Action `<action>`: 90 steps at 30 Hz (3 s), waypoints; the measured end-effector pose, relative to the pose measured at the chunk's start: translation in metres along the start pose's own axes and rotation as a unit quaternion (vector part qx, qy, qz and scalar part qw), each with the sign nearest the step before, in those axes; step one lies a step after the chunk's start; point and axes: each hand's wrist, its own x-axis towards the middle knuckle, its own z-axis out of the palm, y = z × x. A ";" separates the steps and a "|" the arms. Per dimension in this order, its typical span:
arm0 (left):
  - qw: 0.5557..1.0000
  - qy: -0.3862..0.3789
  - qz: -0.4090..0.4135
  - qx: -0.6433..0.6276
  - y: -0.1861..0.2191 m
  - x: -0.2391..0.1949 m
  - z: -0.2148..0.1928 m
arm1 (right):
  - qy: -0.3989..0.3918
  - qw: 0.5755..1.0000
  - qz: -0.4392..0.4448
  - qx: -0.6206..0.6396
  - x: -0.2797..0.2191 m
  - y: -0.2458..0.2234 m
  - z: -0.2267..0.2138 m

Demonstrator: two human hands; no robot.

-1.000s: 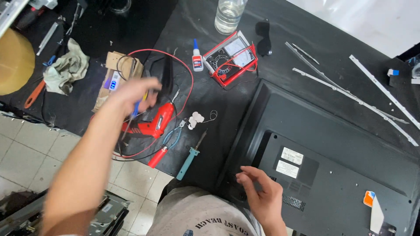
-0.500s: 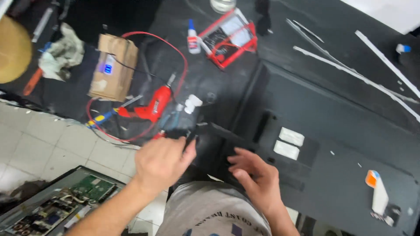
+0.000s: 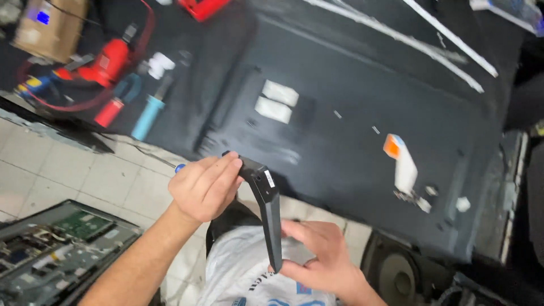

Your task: The person attaches a black plastic TV stand to the back of a flat-screen TV using a screwdriver. They align the stand, insert screws, and tighten them to secure the stand in place.

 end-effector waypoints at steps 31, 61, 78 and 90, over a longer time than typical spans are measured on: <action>0.876 -0.291 -0.170 -0.344 0.402 -0.095 0.194 | 0.400 0.843 0.341 -0.112 -0.334 0.157 -0.076; 0.933 -0.091 -0.283 -0.202 0.506 -0.040 0.123 | 0.298 0.924 -0.192 -0.146 -0.387 0.174 -0.159; 0.822 -0.265 -0.399 -0.308 0.472 -0.095 0.148 | 0.312 0.942 0.001 -0.125 -0.379 0.208 -0.114; 0.782 -0.263 -0.462 -0.327 0.463 -0.099 0.248 | 0.334 0.922 0.113 -0.158 -0.330 0.239 -0.130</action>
